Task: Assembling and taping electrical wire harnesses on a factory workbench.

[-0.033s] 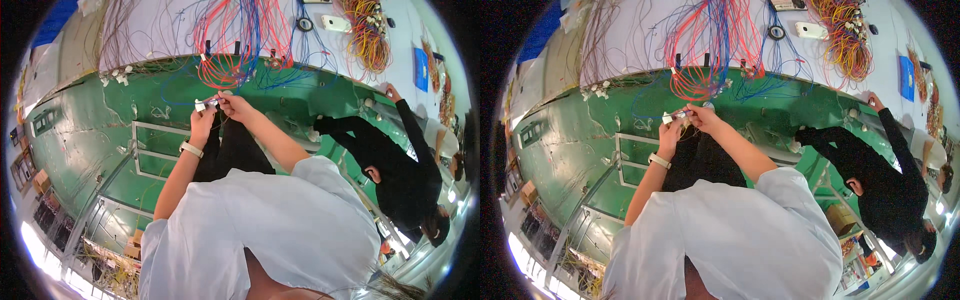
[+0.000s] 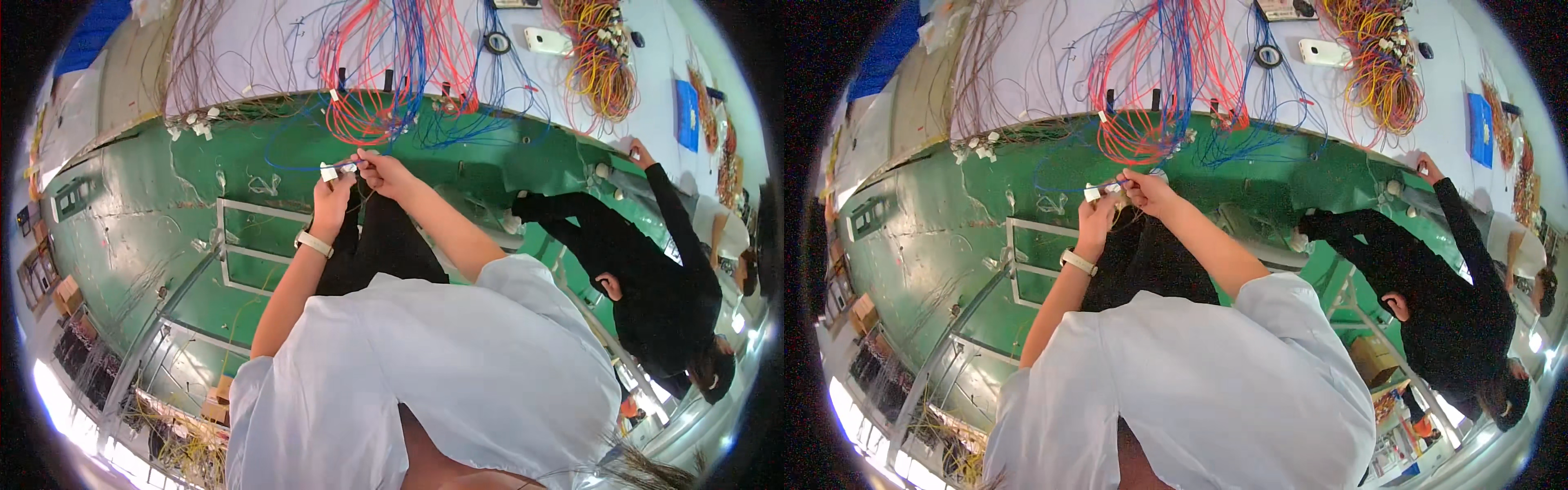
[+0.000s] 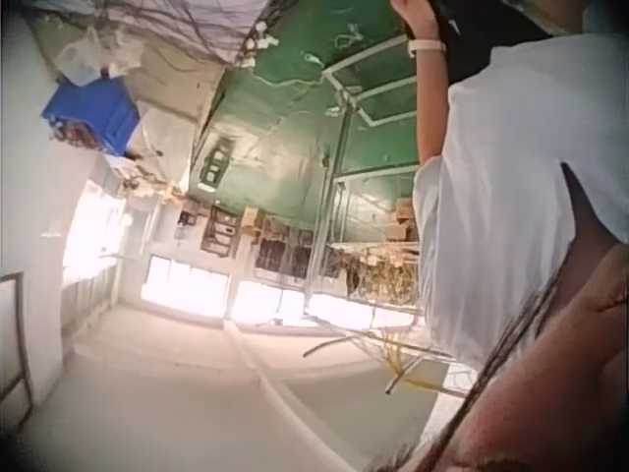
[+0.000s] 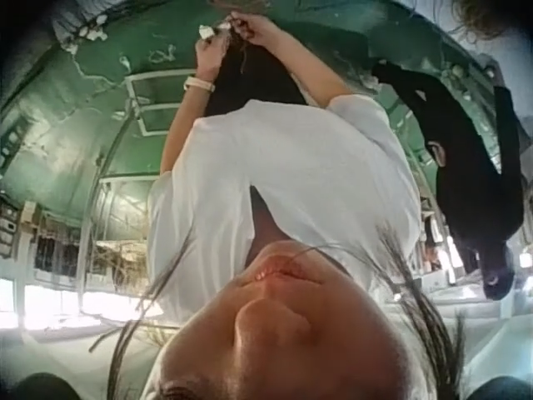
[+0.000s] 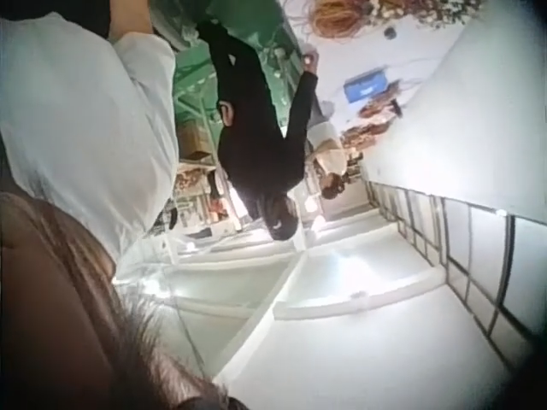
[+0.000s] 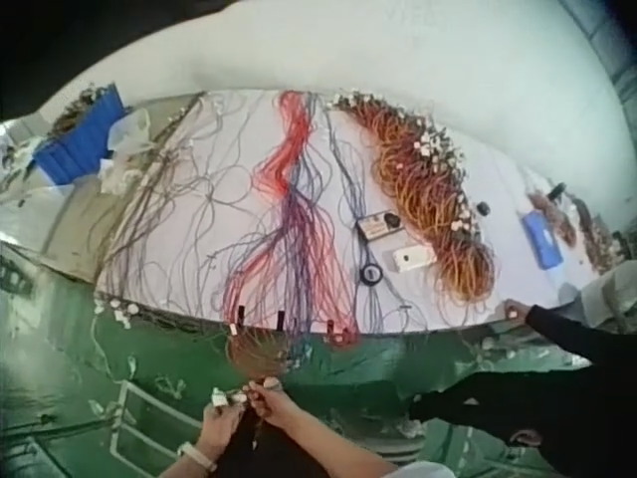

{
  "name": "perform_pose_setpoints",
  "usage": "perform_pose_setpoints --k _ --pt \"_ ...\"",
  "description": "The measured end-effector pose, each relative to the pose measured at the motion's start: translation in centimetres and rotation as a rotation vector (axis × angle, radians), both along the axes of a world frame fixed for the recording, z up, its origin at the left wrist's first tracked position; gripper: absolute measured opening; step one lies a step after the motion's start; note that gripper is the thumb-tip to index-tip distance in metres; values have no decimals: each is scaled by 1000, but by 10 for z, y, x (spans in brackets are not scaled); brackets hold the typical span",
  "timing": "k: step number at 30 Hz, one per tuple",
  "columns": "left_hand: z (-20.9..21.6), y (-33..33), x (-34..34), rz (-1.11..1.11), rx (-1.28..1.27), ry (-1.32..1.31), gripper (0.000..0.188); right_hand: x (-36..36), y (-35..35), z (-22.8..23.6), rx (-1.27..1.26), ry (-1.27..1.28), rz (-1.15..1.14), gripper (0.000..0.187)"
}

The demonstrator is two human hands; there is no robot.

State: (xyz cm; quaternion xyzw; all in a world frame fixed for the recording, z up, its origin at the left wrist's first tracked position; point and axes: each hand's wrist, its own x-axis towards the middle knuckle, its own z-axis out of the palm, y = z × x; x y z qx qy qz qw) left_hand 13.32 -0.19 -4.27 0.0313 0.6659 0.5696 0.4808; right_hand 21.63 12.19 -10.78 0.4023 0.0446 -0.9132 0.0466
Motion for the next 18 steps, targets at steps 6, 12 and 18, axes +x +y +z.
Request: perform_pose_setpoints --k 6,12,18 --pt "21 -7 -14 -13 -118 257 21 -1 -5 17 -30 46 9 26" --pt "86 -117 -86 246 -202 323 16 22 20 3 -30 -67 48 23" --pt "229 -216 -194 440 -306 1399 16 73 71 -17 186 -340 -166 27"
